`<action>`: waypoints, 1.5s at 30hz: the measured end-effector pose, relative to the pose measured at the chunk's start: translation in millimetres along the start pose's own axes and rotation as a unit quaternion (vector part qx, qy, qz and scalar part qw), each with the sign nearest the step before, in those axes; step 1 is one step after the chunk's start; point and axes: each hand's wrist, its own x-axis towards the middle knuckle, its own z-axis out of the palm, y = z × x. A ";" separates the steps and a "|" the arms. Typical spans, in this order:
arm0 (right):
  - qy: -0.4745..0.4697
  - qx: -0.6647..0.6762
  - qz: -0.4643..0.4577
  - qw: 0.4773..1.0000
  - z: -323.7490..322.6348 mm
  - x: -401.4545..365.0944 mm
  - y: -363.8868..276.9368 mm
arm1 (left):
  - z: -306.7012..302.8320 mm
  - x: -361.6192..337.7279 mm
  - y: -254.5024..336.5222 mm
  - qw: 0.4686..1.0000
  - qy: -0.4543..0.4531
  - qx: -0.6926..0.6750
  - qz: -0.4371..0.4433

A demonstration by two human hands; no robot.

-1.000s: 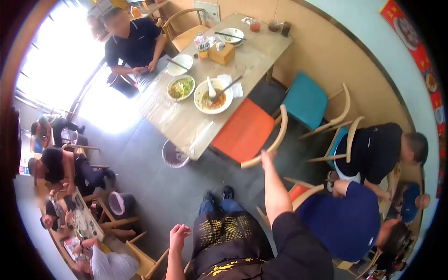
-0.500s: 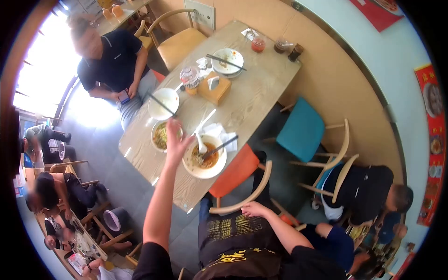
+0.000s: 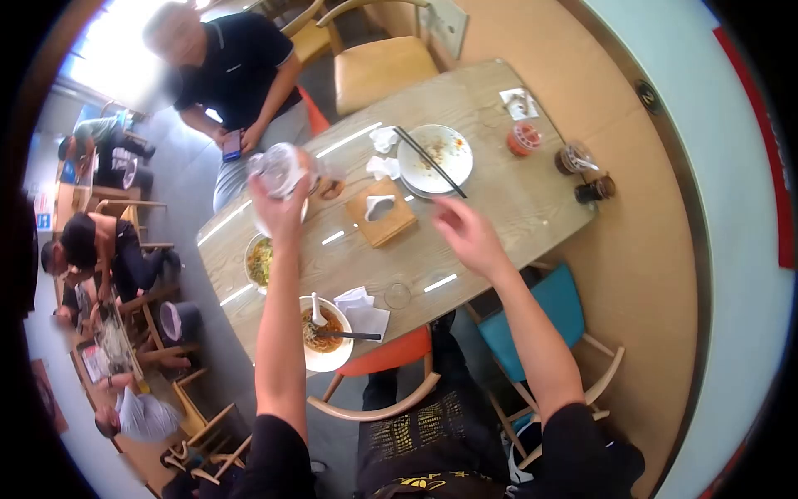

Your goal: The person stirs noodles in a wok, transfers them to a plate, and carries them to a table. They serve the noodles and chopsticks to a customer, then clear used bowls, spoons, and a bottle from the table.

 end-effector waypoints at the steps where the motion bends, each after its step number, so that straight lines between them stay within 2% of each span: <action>1: -0.015 -0.066 -0.068 0.995 23.0 44.5 -8.9 | -20.2 -4.7 18.6 0.999 0.013 -0.041 -0.017; 2: -0.064 -0.123 -0.097 0.986 48.0 87.6 -6.8 | -42.0 -14.8 32.9 0.996 0.026 -0.084 -0.031; 4: -0.095 -0.291 -0.151 0.940 107.6 157.3 6.6 | -84.8 -44.7 50.0 0.992 0.086 -0.068 -0.061; 7: -0.166 -0.452 -0.113 0.869 176.6 223.7 29.9 | -140.0 -100.0 69.0 0.988 0.113 -0.057 -0.091; 9: -0.227 -0.521 -0.082 0.819 212.3 244.2 58.1 | -166.5 -136.8 70.5 0.985 0.113 -0.046 -0.118; 11: -0.187 -0.516 -0.116 0.828 236.5 261.9 115.9 | -178.1 -155.8 79.8 0.981 0.107 -0.054 -0.154; 13: -0.215 -0.518 -0.147 0.815 238.0 257.5 106.1 | -191.5 -176.6 74.7 0.968 0.113 -0.079 -0.209; 15: -0.206 -0.563 -0.150 0.786 231.9 254.1 108.8 | -202.9 -183.0 80.8 0.963 0.075 -0.097 -0.240; 16: -0.200 -0.481 -0.142 0.842 233.9 234.9 85.4 | -206.8 -185.1 85.1 0.960 0.057 -0.112 -0.250; 18: -0.179 -0.312 -0.111 0.926 215.4 176.9 -4.3 | -217.2 -197.1 87.8 0.956 -0.006 -0.061 -0.288; 19: -0.224 -0.144 -0.067 0.962 210.8 146.3 -26.9 | -213.1 -201.6 87.1 0.958 -0.006 -0.063 -0.279; 20: -0.254 0.026 -0.022 0.967 208.9 110.1 -52.1 | -207.7 -206.2 84.4 0.956 -0.018 -0.058 -0.286; 22: -0.249 0.174 -0.010 0.953 209.9 22.9 -126.7 | -198.8 -223.6 86.2 0.949 -0.056 -0.048 -0.306; 24: -0.227 0.170 0.040 0.958 206.8 -38.7 -139.7 | -187.2 -238.7 99.1 0.942 -0.066 -0.079 -0.319; 26: -0.140 0.165 0.068 0.974 212.3 -80.3 -139.4 | -176.2 -246.2 109.0 0.934 -0.092 -0.086 -0.334; 27: -0.106 0.214 0.102 0.966 215.3 -92.5 -135.2 | -171.6 -257.2 106.5 0.931 -0.118 -0.086 -0.334; 28: -0.071 0.264 0.137 0.952 209.6 -96.1 -125.0 | -159.6 -260.7 111.5 0.911 -0.124 -0.154 -0.361; 30: -0.072 0.455 0.244 0.853 190.1 -109.2 -111.9 | -158.0 -274.9 119.5 0.920 -0.169 -0.066 -0.346; 32: -0.080 0.496 0.355 0.788 157.5 -124.8 -99.6 | -164.0 -291.7 123.5 0.893 -0.152 -0.161 -0.392; 34: -0.087 0.483 0.385 0.782 134.7 -130.9 -100.3 | -157.1 -295.5 137.2 0.885 -0.155 -0.149 -0.413; 35: -0.144 0.463 0.338 0.807 132.7 -134.6 -89.7 | -155.6 -303.0 137.7 0.886 -0.174 -0.136 -0.408; 36: -0.168 0.345 0.257 0.887 132.6 -141.8 -83.2 | -153.3 -307.9 135.6 0.888 -0.190 -0.121 -0.400; 37: -0.189 0.217 0.169 0.943 133.4 -147.1 -80.0 | -148.9 -308.5 133.7 0.888 -0.217 -0.109 -0.392; 38: -0.204 0.084 0.077 0.972 135.6 -150.5 -95.7 | -147.6 -309.8 132.5 0.886 -0.244 -0.095 -0.384; 39: -0.236 0.078 0.104 0.963 130.6 -156.8 -116.7 | -145.3 -310.0 132.2 0.883 -0.270 -0.081 -0.375; 40: -0.242 0.058 -0.015 0.969 135.3 -158.6 -117.3 | -141.3 -307.5 134.7 0.881 -0.282 -0.082 -0.369; 43: -0.273 -0.075 -0.069 0.956 125.8 -165.3 -127.4 | -138.3 -305.9 140.6 0.870 -0.327 -0.075 -0.362; 45: -0.280 -0.130 -0.125 0.943 124.0 -169.5 -127.4 | -136.0 -300.6 149.9 0.840 -0.350 -0.142 -0.389</action>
